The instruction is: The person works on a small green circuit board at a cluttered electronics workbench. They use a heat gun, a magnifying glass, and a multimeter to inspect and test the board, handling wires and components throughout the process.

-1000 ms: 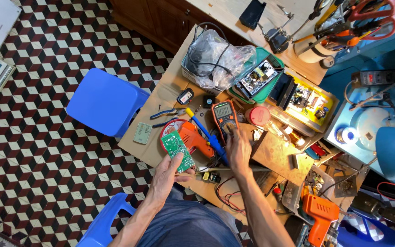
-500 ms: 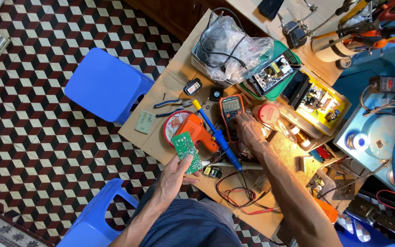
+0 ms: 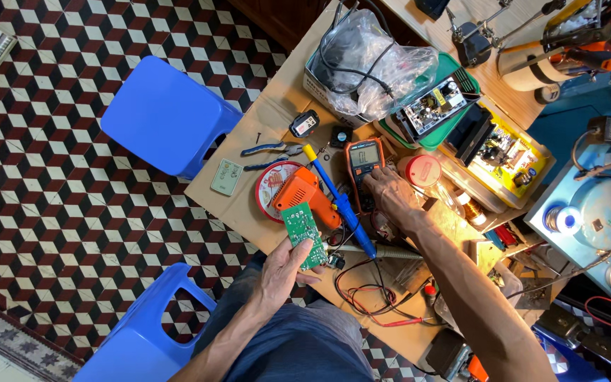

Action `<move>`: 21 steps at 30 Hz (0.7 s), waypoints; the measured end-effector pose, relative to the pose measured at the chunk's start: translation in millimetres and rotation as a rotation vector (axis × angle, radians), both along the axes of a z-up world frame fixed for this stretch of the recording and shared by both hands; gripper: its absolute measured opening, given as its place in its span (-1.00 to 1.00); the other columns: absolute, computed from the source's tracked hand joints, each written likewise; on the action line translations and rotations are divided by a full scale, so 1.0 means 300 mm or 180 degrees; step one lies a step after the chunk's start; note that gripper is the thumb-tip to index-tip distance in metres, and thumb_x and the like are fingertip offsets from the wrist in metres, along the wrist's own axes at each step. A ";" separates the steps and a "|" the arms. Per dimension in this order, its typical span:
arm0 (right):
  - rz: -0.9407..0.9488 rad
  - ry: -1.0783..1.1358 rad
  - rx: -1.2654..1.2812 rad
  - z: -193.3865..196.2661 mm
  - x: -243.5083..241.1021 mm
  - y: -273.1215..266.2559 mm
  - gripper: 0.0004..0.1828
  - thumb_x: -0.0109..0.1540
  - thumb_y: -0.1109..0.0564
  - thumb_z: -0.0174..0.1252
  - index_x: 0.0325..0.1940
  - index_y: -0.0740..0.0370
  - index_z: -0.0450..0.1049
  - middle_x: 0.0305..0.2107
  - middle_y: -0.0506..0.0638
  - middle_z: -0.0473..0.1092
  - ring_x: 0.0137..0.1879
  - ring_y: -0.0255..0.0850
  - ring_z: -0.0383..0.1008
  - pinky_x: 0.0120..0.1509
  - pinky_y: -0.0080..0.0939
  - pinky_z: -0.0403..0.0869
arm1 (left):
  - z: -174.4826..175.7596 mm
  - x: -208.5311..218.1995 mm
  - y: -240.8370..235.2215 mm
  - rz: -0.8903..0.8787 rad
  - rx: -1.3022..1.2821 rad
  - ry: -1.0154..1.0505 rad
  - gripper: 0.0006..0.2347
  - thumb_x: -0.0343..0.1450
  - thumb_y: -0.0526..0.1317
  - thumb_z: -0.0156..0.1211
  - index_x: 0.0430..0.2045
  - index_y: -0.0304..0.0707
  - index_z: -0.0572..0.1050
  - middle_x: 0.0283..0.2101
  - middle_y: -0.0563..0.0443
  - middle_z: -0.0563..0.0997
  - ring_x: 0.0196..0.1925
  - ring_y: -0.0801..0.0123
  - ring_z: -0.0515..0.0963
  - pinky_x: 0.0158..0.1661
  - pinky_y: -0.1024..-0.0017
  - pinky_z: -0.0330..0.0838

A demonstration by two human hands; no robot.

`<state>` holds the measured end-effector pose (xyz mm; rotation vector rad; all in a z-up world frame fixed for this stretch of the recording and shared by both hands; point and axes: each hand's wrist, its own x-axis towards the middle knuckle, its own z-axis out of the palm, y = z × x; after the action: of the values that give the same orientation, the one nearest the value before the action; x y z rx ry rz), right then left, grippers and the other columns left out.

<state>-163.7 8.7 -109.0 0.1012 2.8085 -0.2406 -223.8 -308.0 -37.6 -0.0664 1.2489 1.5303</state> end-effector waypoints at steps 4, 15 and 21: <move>-0.0593 0.0481 -0.0417 0.083 -0.015 -0.041 -0.75 0.21 0.28 0.07 -0.03 0.23 0.50 -0.18 0.17 0.46 -0.09 0.06 0.49 -0.05 -0.01 0.51 | 0.020 -0.002 -0.001 -0.0015 -0.0007 0.0028 -0.56 0.50 0.04 -0.01 0.11 -0.34 0.45 -0.20 -0.01 0.61 -0.28 0.41 0.69 -0.33 0.46 0.69; -0.3644 0.1599 -0.0907 0.051 0.356 -0.470 -0.75 0.27 0.21 0.07 0.00 0.28 0.51 -0.19 0.26 0.52 -0.11 0.13 0.57 -0.02 0.03 0.51 | 0.199 -0.094 0.026 0.0277 0.0372 -0.0151 -0.58 0.54 -0.06 -0.07 0.18 -0.39 0.42 -0.31 -0.15 0.66 -0.36 0.39 0.69 -0.30 0.45 0.64; -0.3645 0.1400 -0.0288 -0.181 0.443 -0.428 -0.50 0.23 0.18 0.08 0.27 0.32 0.40 -0.11 0.40 0.44 -0.05 0.32 0.46 0.07 0.23 0.42 | 0.278 -0.170 0.035 0.0165 0.0614 -0.0097 -0.58 0.56 -0.07 -0.07 0.13 -0.51 0.43 -0.33 -0.24 0.67 -0.40 0.35 0.67 -0.42 0.51 0.53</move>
<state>-30.9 -119.6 -163.3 1.8097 2.7624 -0.6917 -274.9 -297.6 45.8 0.0038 1.0778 1.6815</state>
